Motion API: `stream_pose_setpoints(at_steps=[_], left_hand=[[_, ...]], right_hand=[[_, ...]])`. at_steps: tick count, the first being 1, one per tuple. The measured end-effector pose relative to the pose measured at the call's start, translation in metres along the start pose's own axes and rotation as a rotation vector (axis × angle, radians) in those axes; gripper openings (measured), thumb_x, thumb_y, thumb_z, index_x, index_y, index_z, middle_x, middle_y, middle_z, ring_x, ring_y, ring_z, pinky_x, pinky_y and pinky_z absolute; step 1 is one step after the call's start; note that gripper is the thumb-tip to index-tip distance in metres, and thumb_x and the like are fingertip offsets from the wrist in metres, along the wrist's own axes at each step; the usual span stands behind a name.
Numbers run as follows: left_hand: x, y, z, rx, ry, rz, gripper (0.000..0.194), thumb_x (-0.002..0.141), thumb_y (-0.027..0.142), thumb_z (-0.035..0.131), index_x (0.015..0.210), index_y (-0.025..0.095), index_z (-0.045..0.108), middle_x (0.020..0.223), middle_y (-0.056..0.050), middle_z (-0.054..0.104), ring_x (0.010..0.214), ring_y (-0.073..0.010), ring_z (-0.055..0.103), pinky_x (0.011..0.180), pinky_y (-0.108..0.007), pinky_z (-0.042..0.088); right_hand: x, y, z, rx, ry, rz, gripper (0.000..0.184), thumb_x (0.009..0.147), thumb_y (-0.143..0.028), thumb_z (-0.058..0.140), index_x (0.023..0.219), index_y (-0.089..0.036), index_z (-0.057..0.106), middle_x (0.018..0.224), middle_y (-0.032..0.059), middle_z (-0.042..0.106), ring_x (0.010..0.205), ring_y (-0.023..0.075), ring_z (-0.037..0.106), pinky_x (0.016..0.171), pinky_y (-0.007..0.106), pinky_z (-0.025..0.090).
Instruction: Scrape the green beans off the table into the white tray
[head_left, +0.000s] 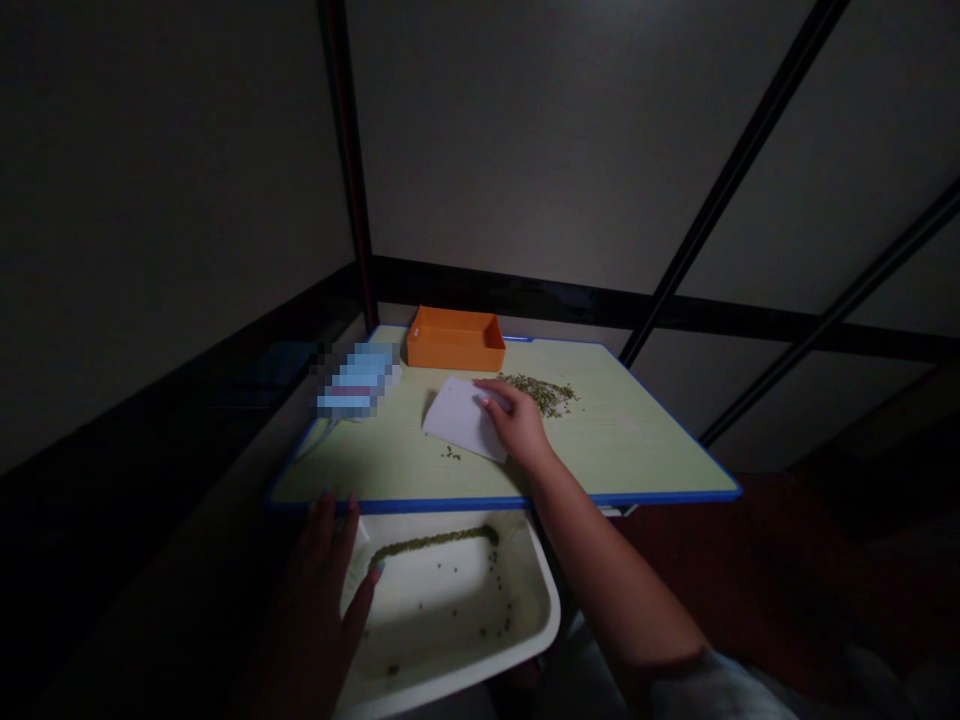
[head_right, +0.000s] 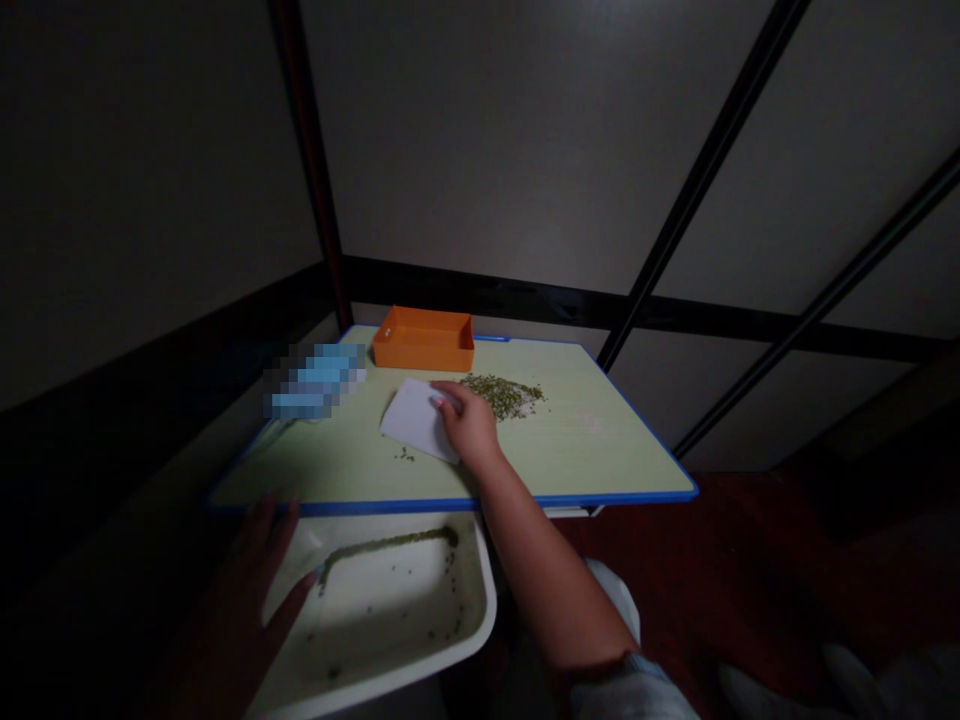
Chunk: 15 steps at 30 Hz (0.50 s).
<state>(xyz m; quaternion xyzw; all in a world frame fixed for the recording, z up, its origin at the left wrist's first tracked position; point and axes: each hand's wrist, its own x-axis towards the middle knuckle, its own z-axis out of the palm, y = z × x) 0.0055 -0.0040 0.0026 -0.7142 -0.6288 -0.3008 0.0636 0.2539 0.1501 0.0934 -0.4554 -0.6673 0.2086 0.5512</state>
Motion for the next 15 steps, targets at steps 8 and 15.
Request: stream_pose_setpoints(at_steps=[8, 15], left_hand=[[-0.0017, -0.0017, 0.0059, 0.024, 0.017, -0.021, 0.065, 0.087, 0.042, 0.036, 0.146, 0.033, 0.012, 0.161, -0.006, 0.015, 0.145, -0.026, 0.022, 0.109, -0.047, 0.042], [0.0013, -0.0023, 0.0046, 0.04, 0.051, 0.046, 0.065, 0.087, 0.041, 0.037, 0.147, 0.031, 0.012, 0.16, -0.007, 0.015, 0.145, -0.0262, 0.024, 0.109, -0.046, 0.043]], right_hand=[[-0.0008, -0.0003, -0.001, 0.044, -0.045, 0.029, 0.026, 0.082, -0.017, 0.059, 0.102, -0.024, 0.073, 0.111, 0.0039, 0.073, 0.106, 0.0209, 0.065, 0.098, 0.037, 0.045], [-0.0051, -0.0002, -0.002, 0.076, -0.069, 0.021, 0.025, 0.081, -0.02, 0.059, 0.102, -0.024, 0.073, 0.111, 0.0044, 0.072, 0.106, 0.0215, 0.065, 0.099, 0.037, 0.045]])
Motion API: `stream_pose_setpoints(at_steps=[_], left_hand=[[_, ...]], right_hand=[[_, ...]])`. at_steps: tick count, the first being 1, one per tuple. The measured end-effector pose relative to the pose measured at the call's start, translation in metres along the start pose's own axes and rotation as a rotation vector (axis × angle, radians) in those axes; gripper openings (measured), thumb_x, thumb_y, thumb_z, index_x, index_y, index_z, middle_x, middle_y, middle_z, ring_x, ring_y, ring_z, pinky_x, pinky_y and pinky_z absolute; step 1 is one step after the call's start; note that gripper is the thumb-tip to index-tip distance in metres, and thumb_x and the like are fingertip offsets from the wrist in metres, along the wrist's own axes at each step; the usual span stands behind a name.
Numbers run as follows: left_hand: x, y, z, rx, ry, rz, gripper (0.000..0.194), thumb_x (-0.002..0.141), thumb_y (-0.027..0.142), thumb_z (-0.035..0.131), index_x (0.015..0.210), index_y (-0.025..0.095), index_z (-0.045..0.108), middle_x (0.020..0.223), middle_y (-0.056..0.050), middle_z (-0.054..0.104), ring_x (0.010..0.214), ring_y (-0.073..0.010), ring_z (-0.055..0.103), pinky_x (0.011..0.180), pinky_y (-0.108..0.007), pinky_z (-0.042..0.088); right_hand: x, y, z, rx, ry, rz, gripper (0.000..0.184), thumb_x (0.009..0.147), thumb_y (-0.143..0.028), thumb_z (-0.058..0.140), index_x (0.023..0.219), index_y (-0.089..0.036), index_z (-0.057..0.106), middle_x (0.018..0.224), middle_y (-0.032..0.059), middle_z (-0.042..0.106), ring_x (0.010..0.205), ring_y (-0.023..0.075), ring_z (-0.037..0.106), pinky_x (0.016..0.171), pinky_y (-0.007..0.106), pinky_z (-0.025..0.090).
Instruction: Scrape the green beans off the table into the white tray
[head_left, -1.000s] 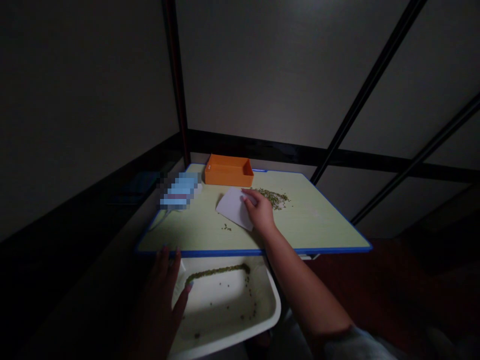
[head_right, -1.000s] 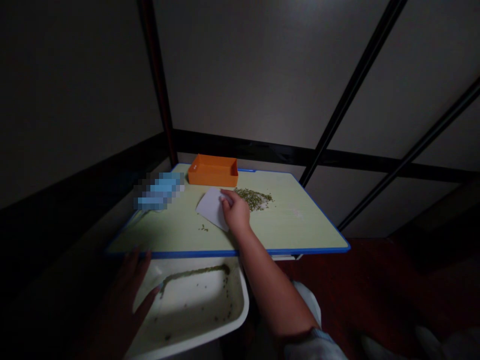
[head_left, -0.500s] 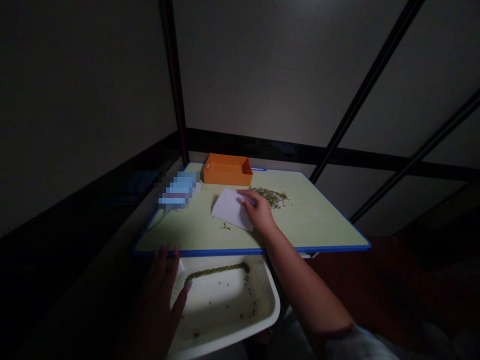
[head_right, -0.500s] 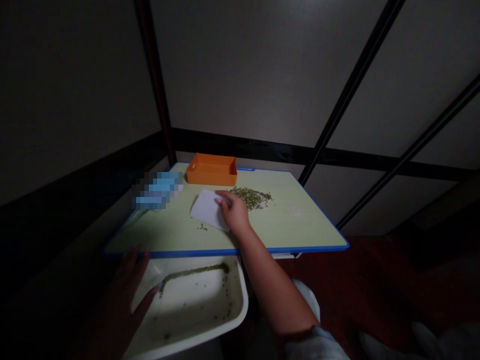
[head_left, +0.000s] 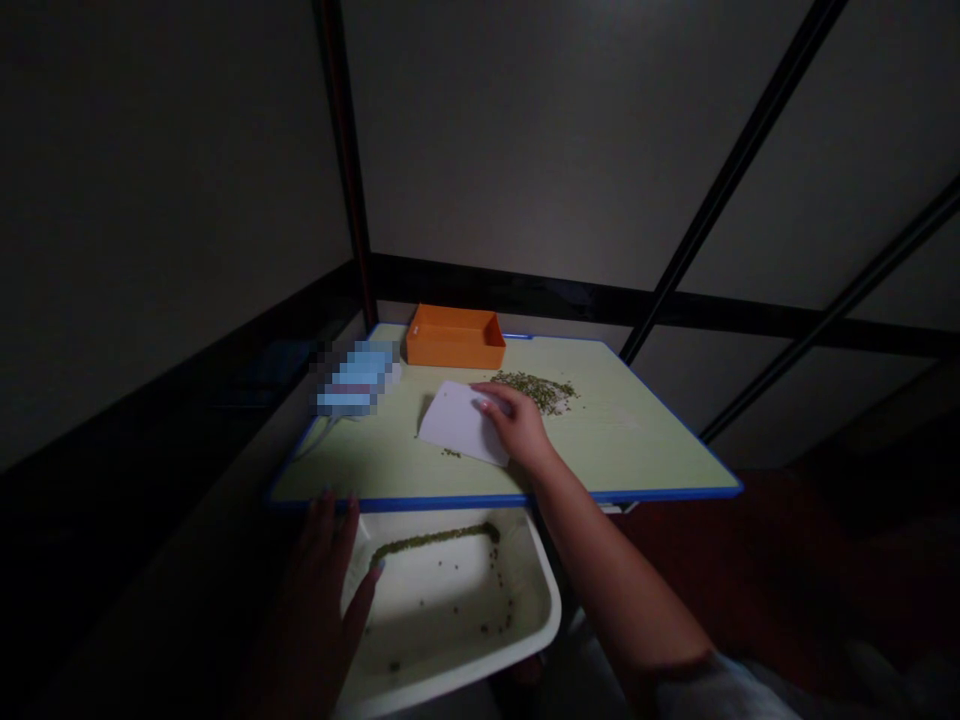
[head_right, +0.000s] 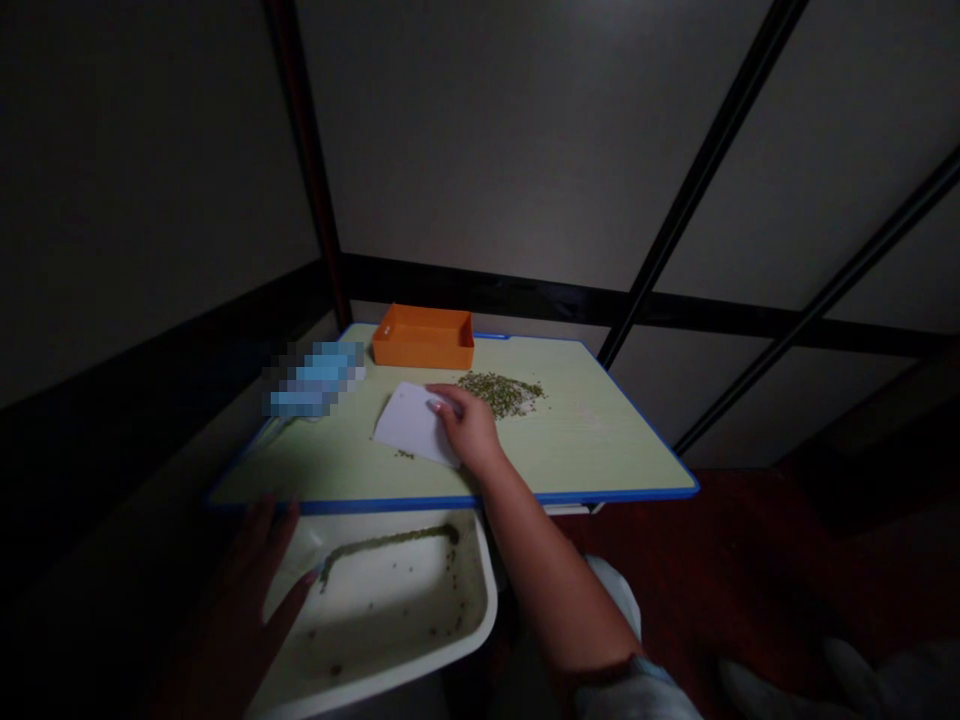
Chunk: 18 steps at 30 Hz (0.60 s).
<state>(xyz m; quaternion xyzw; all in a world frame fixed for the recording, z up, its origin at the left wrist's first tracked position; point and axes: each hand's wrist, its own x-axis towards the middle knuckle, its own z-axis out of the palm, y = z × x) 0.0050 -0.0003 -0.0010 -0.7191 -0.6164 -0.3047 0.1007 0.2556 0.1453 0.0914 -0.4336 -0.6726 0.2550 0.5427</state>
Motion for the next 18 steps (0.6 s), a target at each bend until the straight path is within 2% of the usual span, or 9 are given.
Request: stream_pose_setpoints(at_steps=[7, 14, 18], left_hand=[[-0.002, 0.002, -0.003, 0.012, -0.01, -0.016, 0.066, 0.087, 0.042, 0.038, 0.147, 0.033, 0.01, 0.16, -0.008, 0.017, 0.144, -0.0267, 0.025, 0.106, -0.046, 0.045], [-0.002, 0.004, -0.004, -0.015, -0.028, -0.041, 0.067, 0.087, 0.043, 0.037, 0.146, 0.036, 0.008, 0.161, -0.006, 0.016, 0.145, -0.0267, 0.024, 0.108, -0.048, 0.043], [-0.003, 0.002, -0.004, -0.018, -0.053, -0.048, 0.067, 0.087, 0.043, 0.038, 0.146, 0.035, 0.007, 0.161, -0.007, 0.015, 0.146, -0.0267, 0.021, 0.109, -0.05, 0.042]], right_hand=[[-0.004, -0.004, -0.007, 0.047, 0.072, 0.027, 0.026, 0.081, -0.023, 0.059, 0.103, -0.022, 0.072, 0.11, 0.0044, 0.073, 0.104, 0.0213, 0.065, 0.095, 0.036, 0.047], [-0.029, -0.006, -0.031, -0.029, 0.174, 0.033, 0.027, 0.082, -0.028, 0.058, 0.105, -0.022, 0.072, 0.112, 0.0057, 0.072, 0.105, 0.0217, 0.065, 0.094, 0.036, 0.049], [-0.039, -0.001, -0.035, -0.038, 0.206, 0.052, 0.027, 0.081, -0.028, 0.058, 0.104, -0.022, 0.072, 0.111, 0.0062, 0.073, 0.104, 0.0221, 0.066, 0.093, 0.037, 0.049]])
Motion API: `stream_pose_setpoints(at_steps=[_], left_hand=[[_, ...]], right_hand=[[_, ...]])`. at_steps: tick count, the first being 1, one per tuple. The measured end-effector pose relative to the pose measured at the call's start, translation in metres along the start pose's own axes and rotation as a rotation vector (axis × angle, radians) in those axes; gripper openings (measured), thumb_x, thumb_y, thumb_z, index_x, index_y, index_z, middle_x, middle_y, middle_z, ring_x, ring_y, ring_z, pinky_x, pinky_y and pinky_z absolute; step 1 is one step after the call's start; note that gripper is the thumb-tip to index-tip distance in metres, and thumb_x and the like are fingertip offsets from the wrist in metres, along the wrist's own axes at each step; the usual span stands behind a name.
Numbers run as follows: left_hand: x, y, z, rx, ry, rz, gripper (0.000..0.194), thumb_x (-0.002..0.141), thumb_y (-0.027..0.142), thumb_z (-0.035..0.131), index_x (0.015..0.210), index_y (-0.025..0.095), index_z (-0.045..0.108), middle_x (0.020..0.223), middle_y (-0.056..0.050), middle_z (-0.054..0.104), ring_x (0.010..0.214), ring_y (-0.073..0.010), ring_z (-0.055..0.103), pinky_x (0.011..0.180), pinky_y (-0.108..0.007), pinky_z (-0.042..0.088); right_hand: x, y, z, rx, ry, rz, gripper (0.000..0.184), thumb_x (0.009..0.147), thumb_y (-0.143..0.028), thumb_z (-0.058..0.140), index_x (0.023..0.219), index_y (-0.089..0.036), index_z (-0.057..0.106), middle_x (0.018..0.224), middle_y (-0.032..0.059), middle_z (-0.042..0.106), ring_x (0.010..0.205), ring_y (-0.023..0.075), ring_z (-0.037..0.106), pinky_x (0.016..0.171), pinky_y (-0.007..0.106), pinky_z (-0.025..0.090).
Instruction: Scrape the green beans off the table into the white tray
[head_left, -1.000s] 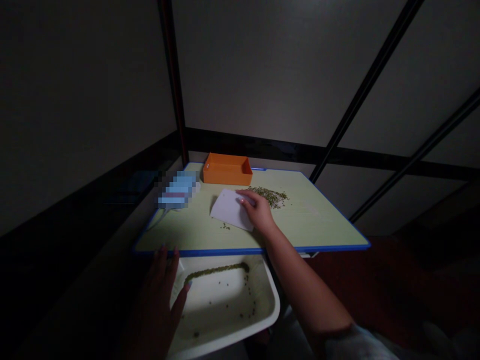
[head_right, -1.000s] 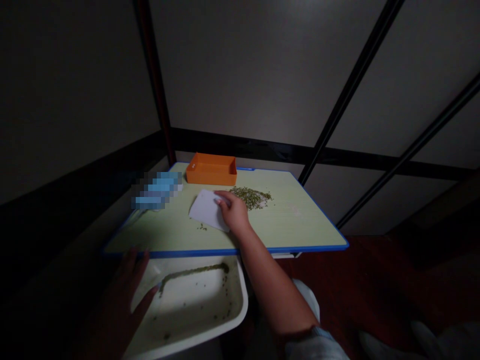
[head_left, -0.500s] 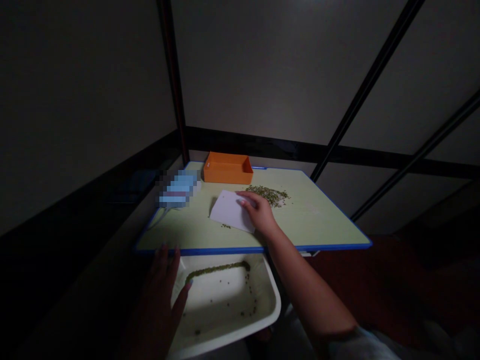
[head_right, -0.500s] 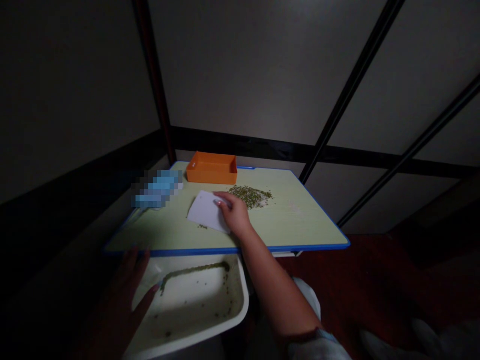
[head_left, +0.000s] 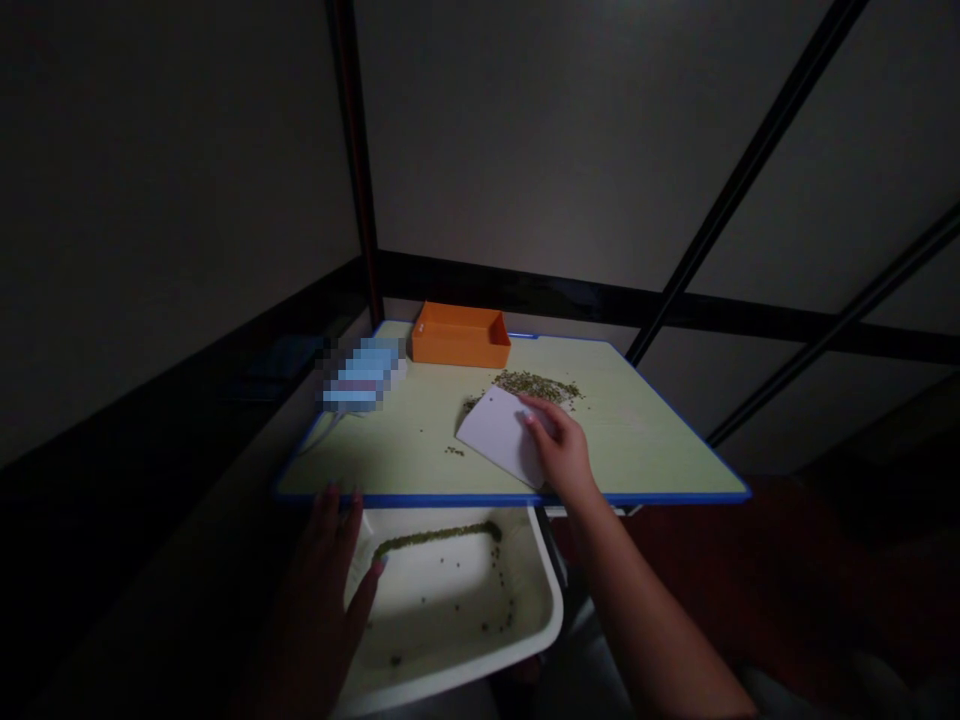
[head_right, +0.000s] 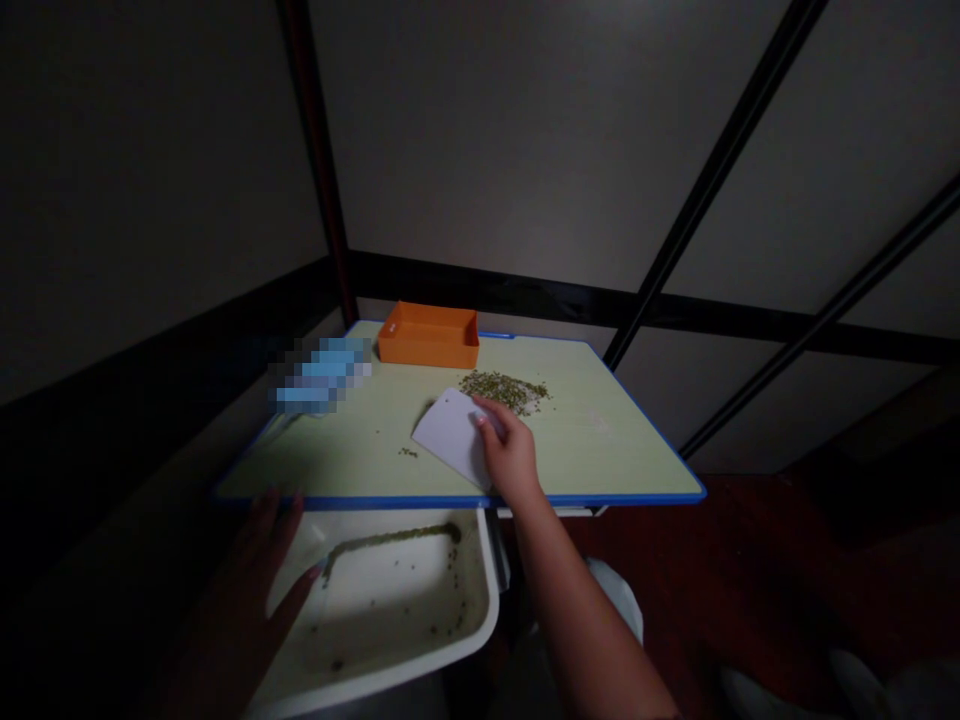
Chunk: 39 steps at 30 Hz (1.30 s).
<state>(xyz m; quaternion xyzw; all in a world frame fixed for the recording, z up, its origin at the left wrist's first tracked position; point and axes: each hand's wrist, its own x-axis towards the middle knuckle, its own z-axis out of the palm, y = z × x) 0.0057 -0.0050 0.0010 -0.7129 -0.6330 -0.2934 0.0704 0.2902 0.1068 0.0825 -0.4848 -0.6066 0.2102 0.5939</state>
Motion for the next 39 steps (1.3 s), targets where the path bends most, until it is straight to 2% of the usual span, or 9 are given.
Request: stream_pose_setpoints(at_steps=[10, 27, 39], left_hand=[[0.004, 0.0, 0.001, 0.011, 0.008, 0.006, 0.065, 0.087, 0.045, 0.035, 0.146, 0.03, 0.015, 0.159, -0.011, 0.02, 0.144, -0.0285, 0.024, 0.108, -0.05, 0.043], [0.007, -0.003, -0.004, -0.065, -0.098, -0.027, 0.065, 0.086, 0.047, 0.034, 0.146, 0.03, 0.016, 0.161, -0.008, 0.013, 0.147, -0.029, 0.016, 0.114, -0.053, 0.034], [0.007, -0.002, -0.003, -0.056, -0.12, -0.055, 0.065, 0.087, 0.049, 0.029, 0.146, 0.026, 0.018, 0.162, -0.009, 0.01, 0.148, -0.0281, 0.012, 0.117, -0.053, 0.029]], right_hand=[[0.001, 0.011, 0.006, 0.038, -0.007, 0.029, 0.027, 0.081, -0.029, 0.058, 0.103, -0.022, 0.073, 0.109, 0.0068, 0.073, 0.105, 0.024, 0.066, 0.096, 0.039, 0.048], [0.005, 0.013, 0.011, 0.035, -0.086, 0.055, 0.026, 0.083, -0.028, 0.061, 0.105, -0.025, 0.073, 0.114, 0.0043, 0.072, 0.111, 0.0222, 0.065, 0.101, 0.04, 0.047], [0.005, 0.012, 0.01, 0.025, -0.139, 0.036, 0.027, 0.085, -0.029, 0.06, 0.108, -0.026, 0.072, 0.115, 0.005, 0.071, 0.112, 0.0231, 0.065, 0.102, 0.043, 0.046]])
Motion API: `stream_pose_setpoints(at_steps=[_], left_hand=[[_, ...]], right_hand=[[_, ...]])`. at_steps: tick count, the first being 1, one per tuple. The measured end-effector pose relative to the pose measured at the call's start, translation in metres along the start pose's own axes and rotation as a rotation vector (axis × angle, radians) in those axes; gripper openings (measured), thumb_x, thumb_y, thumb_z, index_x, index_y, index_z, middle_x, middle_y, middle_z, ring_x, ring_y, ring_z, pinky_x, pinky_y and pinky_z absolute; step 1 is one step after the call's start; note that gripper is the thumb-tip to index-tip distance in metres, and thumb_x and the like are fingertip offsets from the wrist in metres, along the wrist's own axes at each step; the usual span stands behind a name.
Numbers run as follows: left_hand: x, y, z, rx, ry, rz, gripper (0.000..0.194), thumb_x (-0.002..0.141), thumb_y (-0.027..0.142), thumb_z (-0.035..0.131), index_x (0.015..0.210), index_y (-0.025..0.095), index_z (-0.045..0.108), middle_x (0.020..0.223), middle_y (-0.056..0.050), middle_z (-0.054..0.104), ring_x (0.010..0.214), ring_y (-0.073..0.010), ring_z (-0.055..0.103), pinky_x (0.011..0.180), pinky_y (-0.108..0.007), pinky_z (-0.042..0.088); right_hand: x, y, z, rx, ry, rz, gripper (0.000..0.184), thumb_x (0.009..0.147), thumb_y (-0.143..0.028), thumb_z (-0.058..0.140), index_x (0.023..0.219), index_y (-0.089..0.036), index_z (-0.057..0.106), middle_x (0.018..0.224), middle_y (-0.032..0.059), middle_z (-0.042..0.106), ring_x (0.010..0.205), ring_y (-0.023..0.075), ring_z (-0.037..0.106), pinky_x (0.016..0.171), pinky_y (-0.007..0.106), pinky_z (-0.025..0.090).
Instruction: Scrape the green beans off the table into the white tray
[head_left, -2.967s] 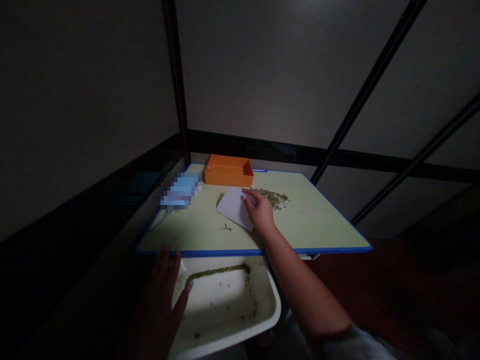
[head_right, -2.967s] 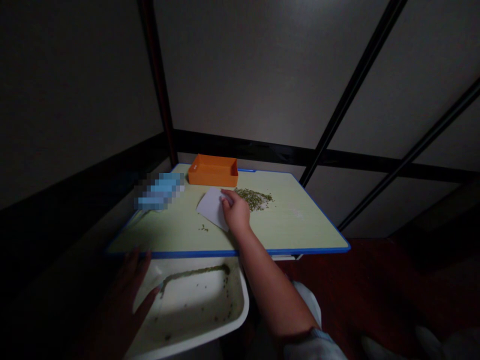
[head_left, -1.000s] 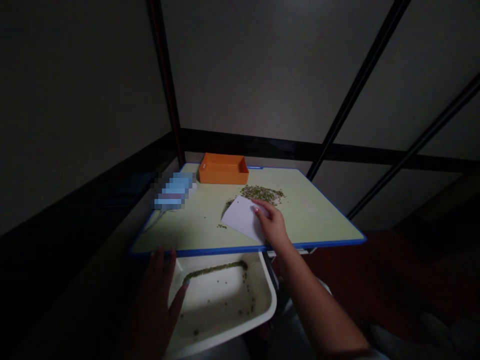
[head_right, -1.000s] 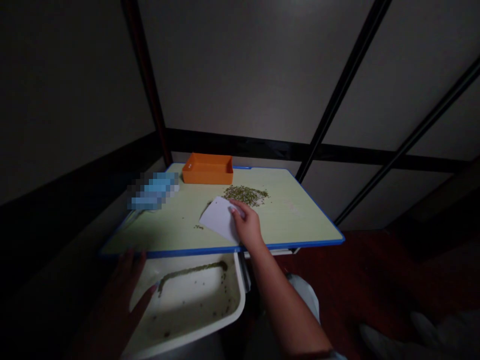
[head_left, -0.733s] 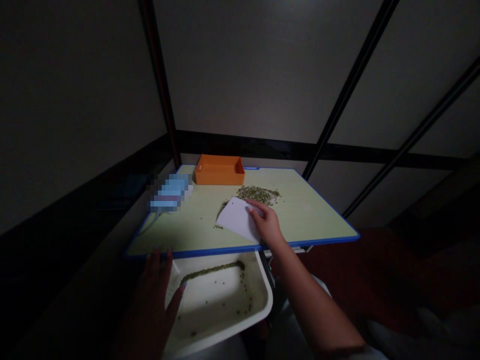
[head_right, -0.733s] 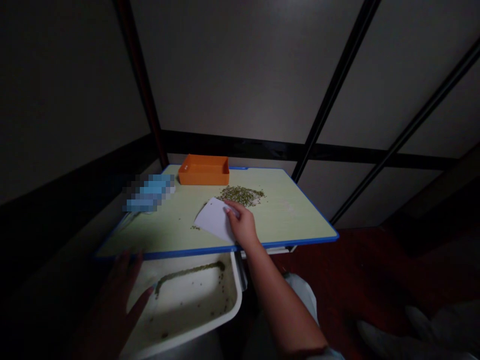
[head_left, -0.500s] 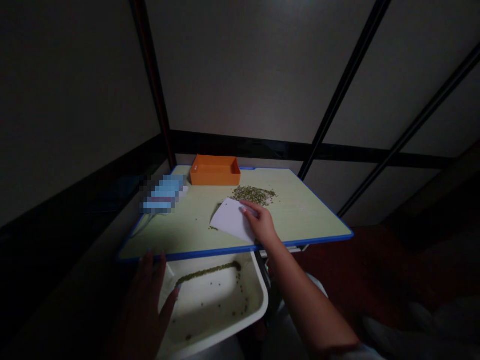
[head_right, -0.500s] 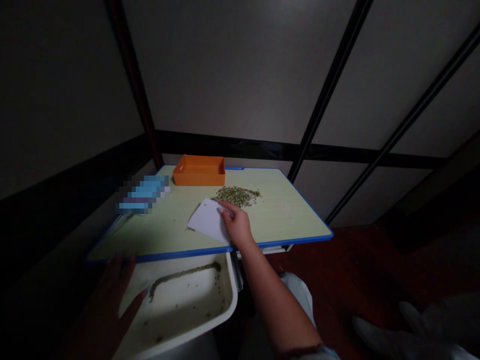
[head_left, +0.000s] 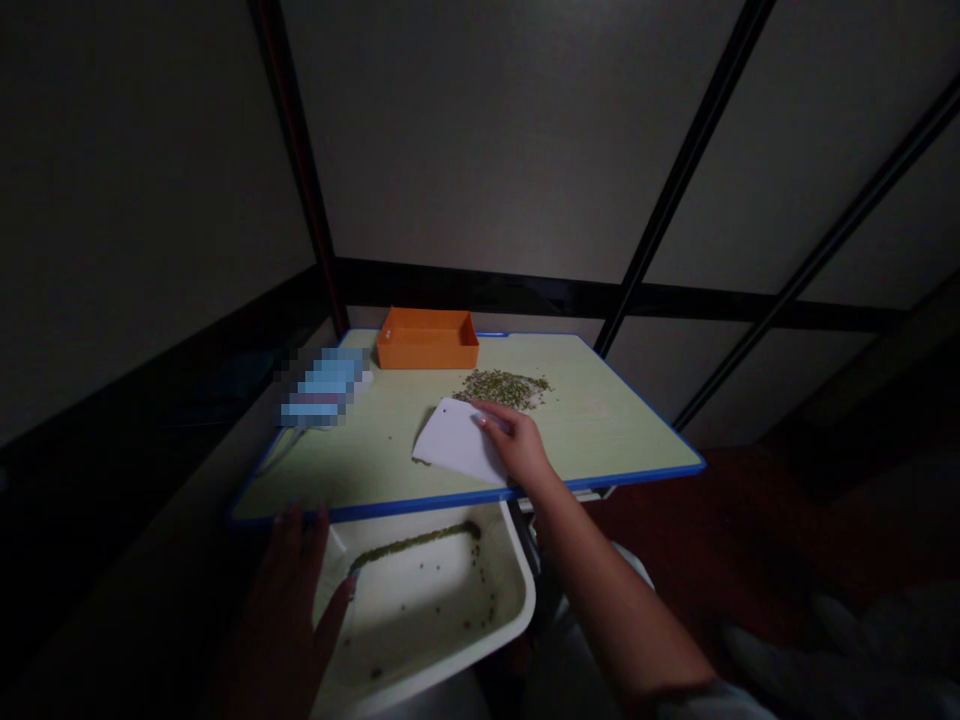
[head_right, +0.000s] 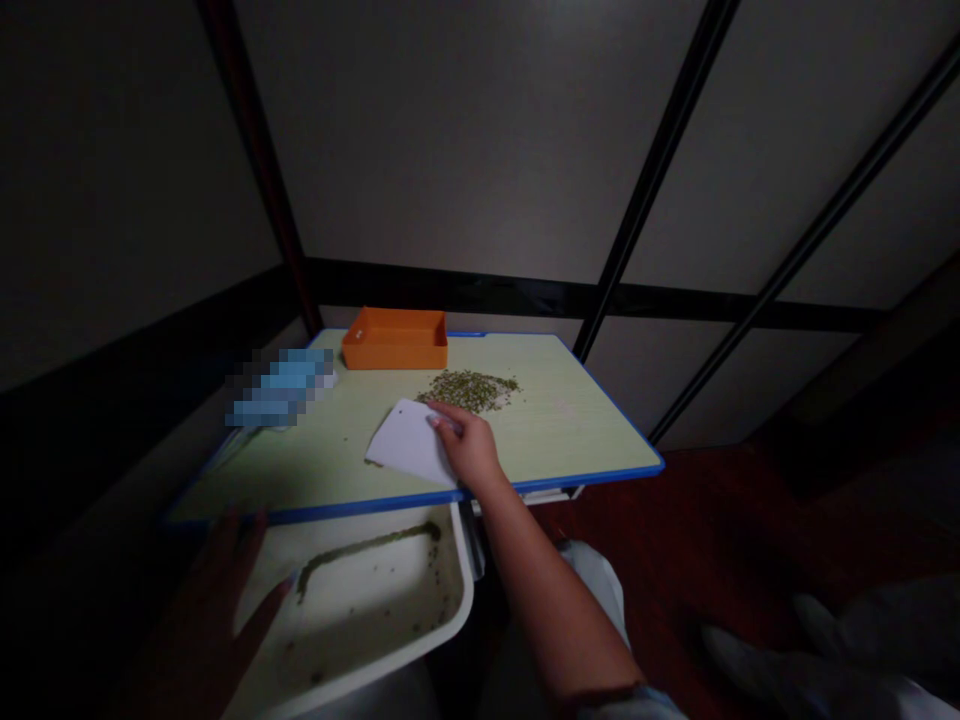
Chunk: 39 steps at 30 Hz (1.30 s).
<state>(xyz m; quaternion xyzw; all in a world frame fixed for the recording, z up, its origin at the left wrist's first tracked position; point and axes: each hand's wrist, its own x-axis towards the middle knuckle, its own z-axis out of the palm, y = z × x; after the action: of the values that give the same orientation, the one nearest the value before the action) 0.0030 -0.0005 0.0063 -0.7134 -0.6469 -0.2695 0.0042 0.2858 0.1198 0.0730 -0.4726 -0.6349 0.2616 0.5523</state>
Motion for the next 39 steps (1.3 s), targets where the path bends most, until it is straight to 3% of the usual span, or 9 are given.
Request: stream_pose_setpoints(at_steps=[16, 24, 39], left_hand=[[0.0004, 0.0017, -0.0034, 0.003, 0.008, 0.013, 0.067, 0.086, 0.049, 0.034, 0.147, 0.03, 0.013, 0.162, -0.008, 0.01, 0.147, -0.0288, 0.014, 0.115, -0.053, 0.032], [0.0026, 0.0066, -0.006, -0.001, -0.008, -0.027, 0.066, 0.085, 0.05, 0.035, 0.145, 0.023, 0.025, 0.16, -0.013, 0.018, 0.147, -0.0285, 0.016, 0.116, -0.053, 0.03], [0.0008, 0.0071, -0.0085, -0.001, 0.014, 0.0, 0.066, 0.084, 0.045, 0.042, 0.145, 0.025, 0.025, 0.16, -0.011, 0.017, 0.146, -0.0286, 0.018, 0.115, -0.052, 0.031]], right_hand=[[-0.002, -0.0007, -0.0015, 0.012, -0.058, -0.006, 0.025, 0.084, -0.029, 0.06, 0.106, -0.028, 0.073, 0.114, 0.003, 0.072, 0.11, 0.0212, 0.065, 0.101, 0.041, 0.047], [-0.0052, -0.0052, -0.0046, 0.06, -0.104, 0.002, 0.024, 0.081, -0.028, 0.063, 0.102, -0.027, 0.074, 0.11, 0.0032, 0.073, 0.108, 0.0211, 0.067, 0.099, 0.041, 0.048], [-0.0079, -0.0068, -0.0072, 0.1, -0.184, 0.001, 0.025, 0.079, -0.034, 0.065, 0.101, -0.027, 0.075, 0.108, 0.0039, 0.074, 0.103, 0.0226, 0.068, 0.095, 0.041, 0.05]])
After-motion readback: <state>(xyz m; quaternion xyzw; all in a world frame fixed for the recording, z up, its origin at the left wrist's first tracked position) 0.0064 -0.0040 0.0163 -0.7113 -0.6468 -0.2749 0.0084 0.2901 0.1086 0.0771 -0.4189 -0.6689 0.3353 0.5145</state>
